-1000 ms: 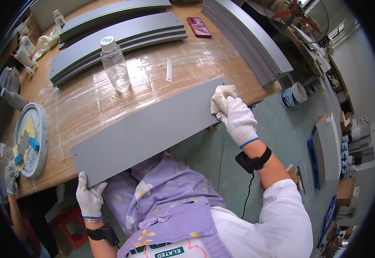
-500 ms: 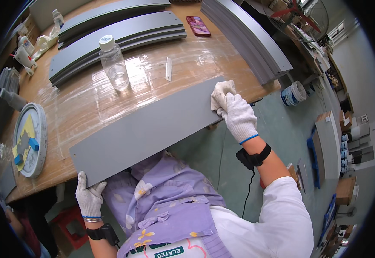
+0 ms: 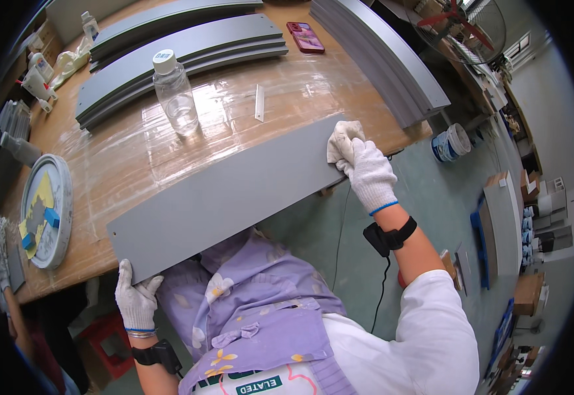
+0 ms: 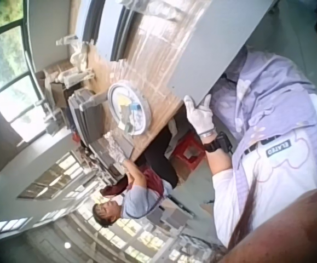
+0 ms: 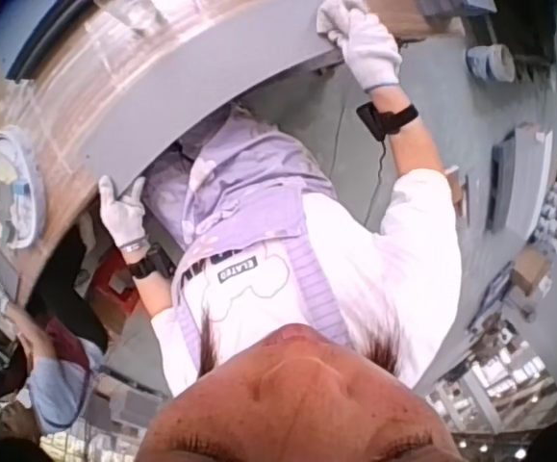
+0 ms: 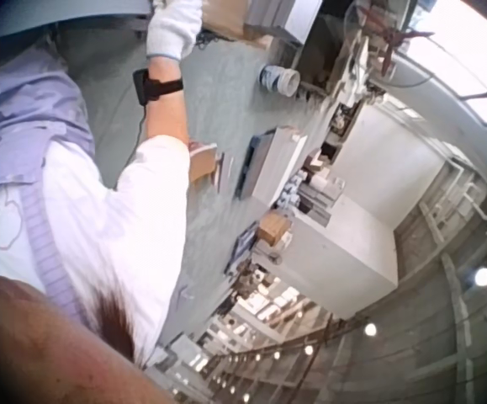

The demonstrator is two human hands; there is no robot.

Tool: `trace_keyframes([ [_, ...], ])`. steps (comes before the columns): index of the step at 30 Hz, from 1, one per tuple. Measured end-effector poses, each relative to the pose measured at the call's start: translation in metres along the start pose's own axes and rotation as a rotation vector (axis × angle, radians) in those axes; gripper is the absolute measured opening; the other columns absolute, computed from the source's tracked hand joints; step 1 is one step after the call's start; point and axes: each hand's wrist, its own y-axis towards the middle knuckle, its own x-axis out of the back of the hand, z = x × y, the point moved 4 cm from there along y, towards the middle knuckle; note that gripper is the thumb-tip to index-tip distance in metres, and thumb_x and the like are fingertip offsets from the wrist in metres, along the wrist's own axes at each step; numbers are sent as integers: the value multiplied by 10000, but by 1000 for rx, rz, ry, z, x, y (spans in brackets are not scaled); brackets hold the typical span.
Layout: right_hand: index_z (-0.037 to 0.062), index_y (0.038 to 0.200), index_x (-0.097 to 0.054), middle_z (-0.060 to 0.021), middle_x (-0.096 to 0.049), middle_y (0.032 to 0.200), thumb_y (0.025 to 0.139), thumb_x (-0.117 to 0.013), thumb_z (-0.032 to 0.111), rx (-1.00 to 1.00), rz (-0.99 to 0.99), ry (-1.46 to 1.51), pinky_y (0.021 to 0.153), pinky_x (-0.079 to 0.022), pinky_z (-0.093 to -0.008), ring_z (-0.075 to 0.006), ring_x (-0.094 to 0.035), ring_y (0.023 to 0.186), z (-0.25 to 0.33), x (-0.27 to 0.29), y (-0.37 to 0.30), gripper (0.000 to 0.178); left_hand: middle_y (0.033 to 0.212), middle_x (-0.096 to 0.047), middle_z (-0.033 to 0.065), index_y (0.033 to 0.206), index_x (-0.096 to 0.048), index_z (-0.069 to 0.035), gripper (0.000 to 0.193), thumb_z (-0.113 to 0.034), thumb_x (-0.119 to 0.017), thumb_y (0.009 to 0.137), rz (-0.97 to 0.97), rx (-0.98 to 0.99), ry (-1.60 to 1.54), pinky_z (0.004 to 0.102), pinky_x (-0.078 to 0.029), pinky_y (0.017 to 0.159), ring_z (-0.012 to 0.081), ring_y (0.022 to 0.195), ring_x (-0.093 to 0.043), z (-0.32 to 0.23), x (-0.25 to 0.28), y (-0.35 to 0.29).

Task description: The person wipes a gray rectangular panel with a cloth and then sands its edges using a blue sanding block. The person flips the panel over to sand the opposite side. Another person is visible in the background working on a similar panel.

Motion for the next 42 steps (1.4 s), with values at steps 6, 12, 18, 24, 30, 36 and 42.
trace_keyframes([
  [6,77,1024,-577,-132,-589,997,832,-710,251,176,-117,52,777,-523,-427,-315,-615,933,41,33,-3,291,1059,-691,132,1214,-583,-74,314,-308,-554,1007,-1,4,14,372,-646,554,279,790,-729,0,4,-1],
  [12,123,1390,-518,-147,-446,1487,819,-665,311,815,46,406,1168,-260,-526,-350,-355,1417,151,-2,-41,619,1053,-689,151,1214,-571,-67,311,-303,-537,1014,35,35,15,378,-649,557,293,795,-730,0,-7,1],
  [18,127,1303,-558,-153,-591,1247,878,-619,231,-14,-148,287,982,-459,-455,-386,-542,1169,-16,-25,64,442,1057,-685,148,1200,-574,-69,278,-275,-527,1018,26,31,-24,409,-653,578,309,811,-727,-6,1,-5],
  [24,-41,1430,-438,-171,-571,1349,945,-490,50,-59,240,1310,1031,-472,-319,-225,-593,1198,-66,34,36,496,1169,-646,181,1248,-529,-28,329,-278,-453,1048,170,73,-106,482,-643,718,349,1008,-691,-3,7,5],
  [30,74,1508,-361,-234,-407,1490,839,-695,355,297,27,147,1174,-264,-473,-411,-392,1365,87,-1,-11,799,1255,-604,200,1337,-467,-23,529,-459,-380,1050,286,22,-268,505,-616,802,339,1090,-660,-6,19,-2],
  [36,68,1475,-399,-240,-437,1450,804,-710,431,754,-11,303,1136,-249,-567,-432,-377,1357,315,8,-59,824,1379,-510,247,1462,-319,56,856,-660,-256,997,412,71,-462,510,-506,1011,391,1248,-549,-1,34,-13],
  [42,133,1402,-510,-135,-614,1267,871,-637,248,1501,423,658,1038,-426,-417,-318,-589,1160,406,31,-148,558,1429,-461,240,1441,-369,43,950,-754,-222,945,465,18,-687,513,-375,1117,393,1309,-469,-4,33,-18],
])
